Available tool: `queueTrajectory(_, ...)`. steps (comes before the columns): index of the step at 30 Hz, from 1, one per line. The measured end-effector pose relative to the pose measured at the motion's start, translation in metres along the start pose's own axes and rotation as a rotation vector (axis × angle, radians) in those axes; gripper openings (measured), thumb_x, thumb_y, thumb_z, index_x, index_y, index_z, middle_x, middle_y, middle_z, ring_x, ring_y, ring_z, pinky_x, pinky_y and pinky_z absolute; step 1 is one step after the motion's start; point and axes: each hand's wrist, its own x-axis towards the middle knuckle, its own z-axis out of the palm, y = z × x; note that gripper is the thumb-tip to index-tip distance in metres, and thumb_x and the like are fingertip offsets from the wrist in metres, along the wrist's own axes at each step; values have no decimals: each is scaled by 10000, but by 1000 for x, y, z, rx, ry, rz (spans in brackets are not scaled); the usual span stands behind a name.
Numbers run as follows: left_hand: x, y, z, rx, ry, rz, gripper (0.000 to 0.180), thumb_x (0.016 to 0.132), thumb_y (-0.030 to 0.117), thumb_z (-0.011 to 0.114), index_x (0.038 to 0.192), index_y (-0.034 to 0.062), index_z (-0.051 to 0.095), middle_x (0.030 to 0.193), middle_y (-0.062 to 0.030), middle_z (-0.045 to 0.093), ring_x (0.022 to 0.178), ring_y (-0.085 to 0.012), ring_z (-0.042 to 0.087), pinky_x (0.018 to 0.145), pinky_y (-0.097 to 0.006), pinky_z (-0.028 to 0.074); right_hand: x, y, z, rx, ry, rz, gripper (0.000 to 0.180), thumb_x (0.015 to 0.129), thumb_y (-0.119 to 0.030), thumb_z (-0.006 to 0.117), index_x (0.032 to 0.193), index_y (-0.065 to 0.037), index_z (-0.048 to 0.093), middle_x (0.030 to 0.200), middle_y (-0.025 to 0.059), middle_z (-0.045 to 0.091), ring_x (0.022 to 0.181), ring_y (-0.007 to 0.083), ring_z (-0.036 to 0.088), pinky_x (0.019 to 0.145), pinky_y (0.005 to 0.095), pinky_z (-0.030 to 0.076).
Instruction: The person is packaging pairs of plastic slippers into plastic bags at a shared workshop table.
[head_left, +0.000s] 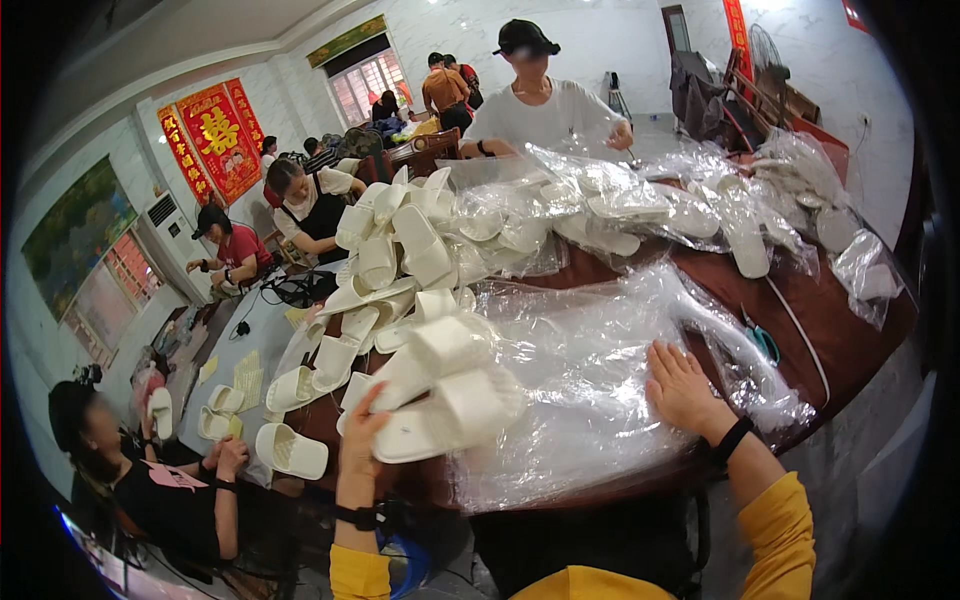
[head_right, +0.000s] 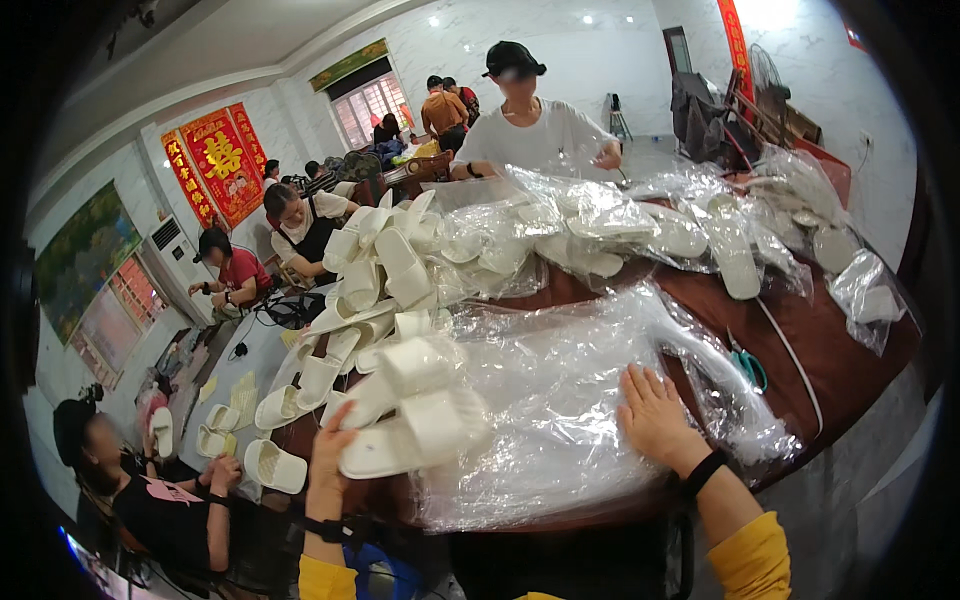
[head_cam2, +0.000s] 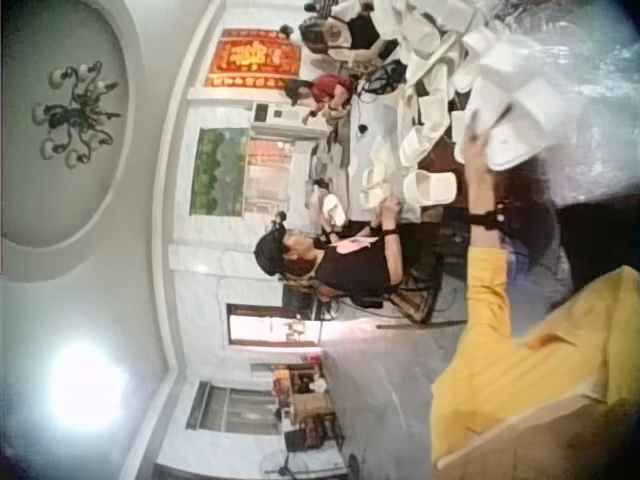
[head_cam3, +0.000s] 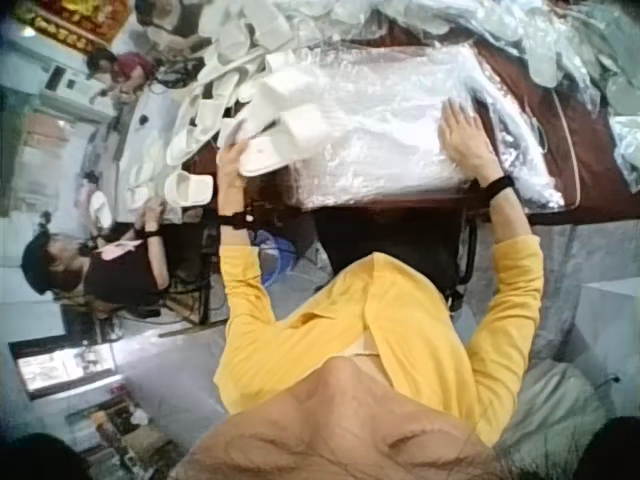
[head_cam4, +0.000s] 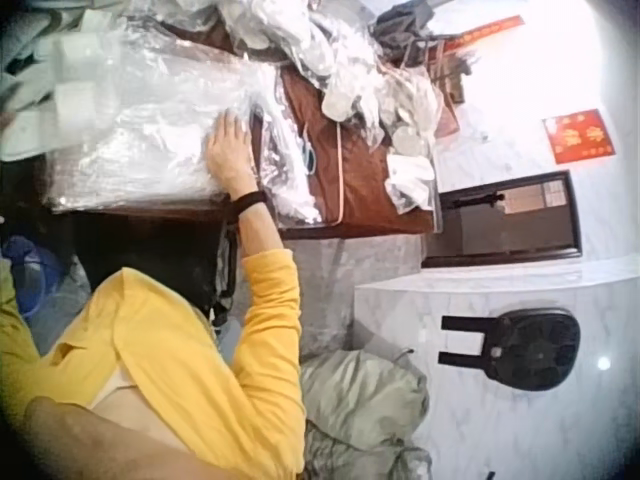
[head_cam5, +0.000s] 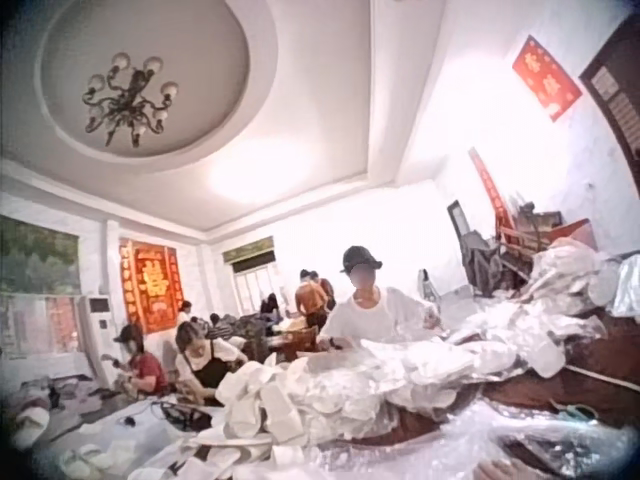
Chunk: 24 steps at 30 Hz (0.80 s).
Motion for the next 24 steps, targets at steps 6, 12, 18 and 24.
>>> queueTrajectory(6,16,-9,-94,-76,367,369,513,901,-50,535,1404,33,477,1306,-151,581,1051,-232,647,893,-330,540,-2,-3,-9,34,-19,29,603,999,-343,323,1494,-3,269,1573,164,249,1453,345,229,1177,515,156)
queueTrajectory(12,14,-31,-121,375,168,282,534,1017,228,494,1465,-24,353,1478,-142,407,1280,-230,470,1057,-362,394,-1,0,-3,10,-94,-26,622,1014,-371,294,1503,9,231,1581,187,213,1458,366,207,1164,554,180)
queueTrajectory(18,-53,22,26,993,344,765,433,843,15,570,1276,32,566,1308,-184,485,1235,-366,437,1084,-433,307,-25,-6,-55,195,96,-90,633,1019,-425,388,1446,40,331,1524,247,292,1408,404,280,1146,476,249)
queueTrajectory(24,-93,17,169,1210,-521,743,482,893,173,600,1359,79,516,1425,-192,433,1358,-405,346,1127,-534,263,-88,45,-184,329,-130,-28,409,991,-286,516,1304,-23,547,1359,210,514,1276,357,474,1051,401,405)
